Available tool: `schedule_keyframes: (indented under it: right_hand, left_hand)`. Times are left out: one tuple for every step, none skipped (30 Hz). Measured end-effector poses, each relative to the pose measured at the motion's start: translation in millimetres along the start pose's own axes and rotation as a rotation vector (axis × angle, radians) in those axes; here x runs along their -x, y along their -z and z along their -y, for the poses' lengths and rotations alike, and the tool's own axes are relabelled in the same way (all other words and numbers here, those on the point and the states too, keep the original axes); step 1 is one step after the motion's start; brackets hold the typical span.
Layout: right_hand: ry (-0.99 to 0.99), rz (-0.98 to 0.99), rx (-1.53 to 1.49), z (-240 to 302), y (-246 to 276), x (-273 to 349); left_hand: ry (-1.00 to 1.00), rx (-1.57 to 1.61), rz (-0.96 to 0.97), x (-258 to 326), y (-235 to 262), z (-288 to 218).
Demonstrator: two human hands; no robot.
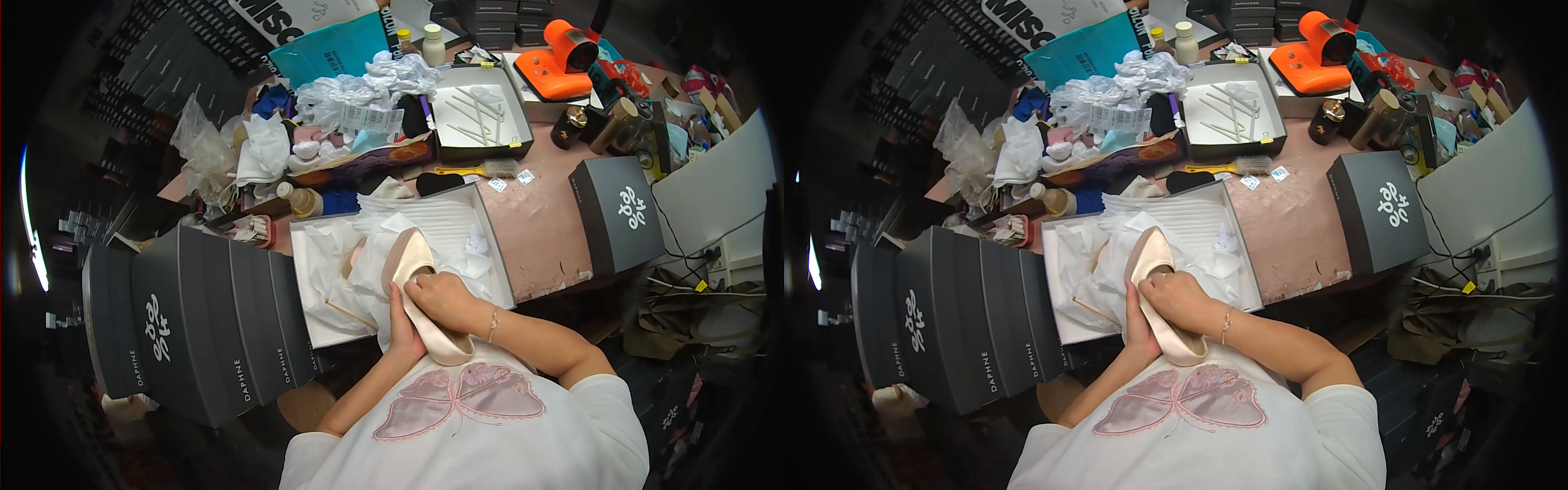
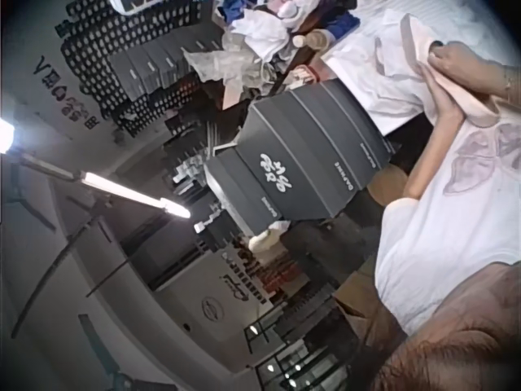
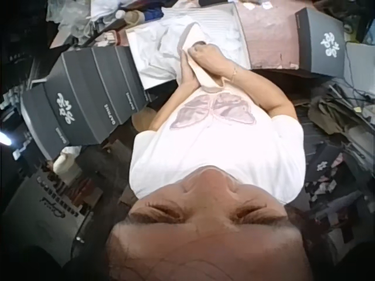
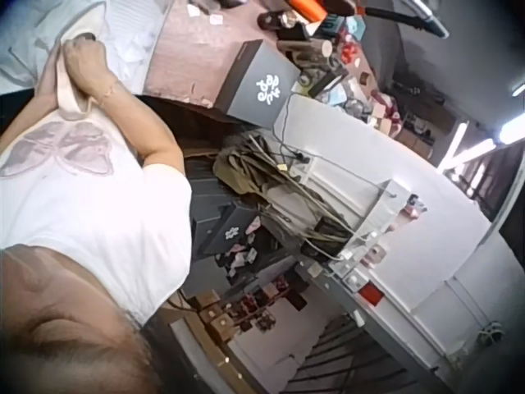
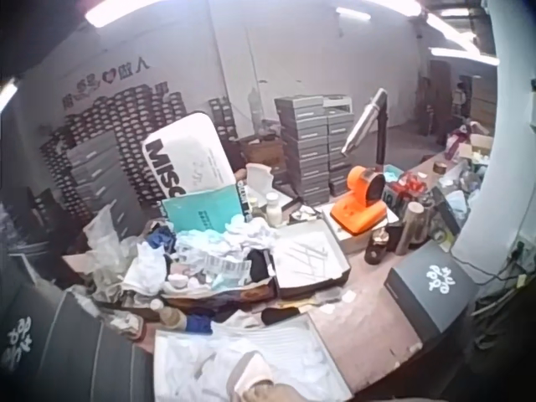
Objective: Inspecting, wiping, and packing high-heeled shoes into branded shoe boxes.
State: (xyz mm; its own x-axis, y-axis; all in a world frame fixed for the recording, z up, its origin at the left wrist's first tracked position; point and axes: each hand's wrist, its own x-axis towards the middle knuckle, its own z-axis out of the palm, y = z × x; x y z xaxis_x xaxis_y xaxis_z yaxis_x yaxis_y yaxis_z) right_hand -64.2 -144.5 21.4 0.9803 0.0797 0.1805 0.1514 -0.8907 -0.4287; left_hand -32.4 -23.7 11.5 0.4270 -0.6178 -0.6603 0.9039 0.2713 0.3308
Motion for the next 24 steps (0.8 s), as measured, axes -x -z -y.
schedule_keyframes:
  right_hand:
    - [-0.036,-0.017,-0.041,-6.1,-5.0,-4.6]
    - [-0.071,0.045,-0.135,-4.3,-9.2,-1.0]
    - [-0.104,0.105,-0.228,-2.4,-9.7,-0.8]
    - [-0.087,0.075,-0.284,-5.2,-3.0,1.9]
    - [-0.071,0.045,-0.340,-11.9,8.6,3.6]
    - [-0.063,0.017,-0.391,-23.0,18.8,6.9]
    - [-0.209,-0.121,-0.318,-47.3,18.0,4.5]
    - [-0.310,-0.071,-0.193,-64.2,23.8,1.7]
    - [-0.181,0.016,0.066,-83.5,5.1,14.8]
    - [-0.056,0.093,0.319,-111.5,-29.8,30.0]
    - [0.082,0.166,0.566,-129.2,-53.9,37.7]
    - [0.077,0.264,0.571,-132.6,-64.2,44.7]
    - [0.069,0.363,0.580,-132.5,-68.9,52.4]
    - [0.058,0.462,0.589,-134.1,-74.8,54.7]
    - [-0.022,0.372,0.502,-130.3,-66.8,49.7]
    - [-0.101,0.285,0.414,-122.1,-44.1,45.0]
    - [-0.178,0.200,0.323,-112.1,-19.8,40.9]
    - [-0.246,0.062,0.031,-97.9,9.3,36.4]
    - [-0.313,-0.079,-0.260,-80.2,40.0,28.7]
    - [-0.383,-0.229,-0.549,-67.5,54.1,21.9]
    - [-0.325,-0.280,-0.779,-53.0,48.7,19.8]
    - [-0.225,-0.220,-0.673,-41.6,41.0,20.0]
    - [-0.127,-0.160,-0.564,-32.0,31.8,18.8]
    - [-0.161,-0.071,-0.380,-23.5,21.3,13.5]
  left_hand:
    - [-0.032,-0.030,-0.037,0.3,-2.2,2.6]
    - [-0.037,-0.016,-0.032,-0.1,3.8,6.0]
    - [-0.046,-0.004,-0.026,-2.4,10.6,4.9]
    - [-0.048,0.004,-0.029,-1.5,11.8,3.5]
    - [-0.051,0.012,-0.032,-0.2,13.0,1.4]
    - [-0.043,0.022,-0.032,0.7,13.7,2.2]
    - [0.017,0.010,0.004,0.2,21.0,-0.4]
    - [0.008,0.027,0.017,-0.6,22.9,1.0]
    - [0.002,0.033,0.032,-1.1,21.6,1.7]
    - [0.019,0.024,0.037,-1.3,18.2,2.2]
    - [0.024,0.017,0.035,-1.7,15.2,1.0]
    - [0.025,0.014,0.031,-1.7,15.6,-0.4]
    - [0.024,0.008,0.033,-2.6,16.7,-0.6]
    - [0.026,0.001,0.035,-3.9,19.3,-0.5]
    - [0.027,0.005,0.033,-4.0,23.2,-0.4]
    - [0.026,0.021,0.027,-3.1,25.1,-1.5]
    - [0.027,0.050,0.052,-2.2,28.6,-2.9]
    - [0.034,0.078,0.081,-2.6,32.5,-3.8]
    - [0.041,0.103,0.113,-2.9,34.5,-3.4]
    - [0.042,0.103,0.125,-3.3,33.2,-1.8]
    - [0.046,0.096,0.139,-4.5,31.2,-1.1]
    - [0.048,0.086,0.153,-6.1,27.4,-1.7]
    - [0.003,0.060,0.102,-5.7,19.6,0.4]
    - [-0.039,0.035,0.054,-3.2,6.8,5.1]
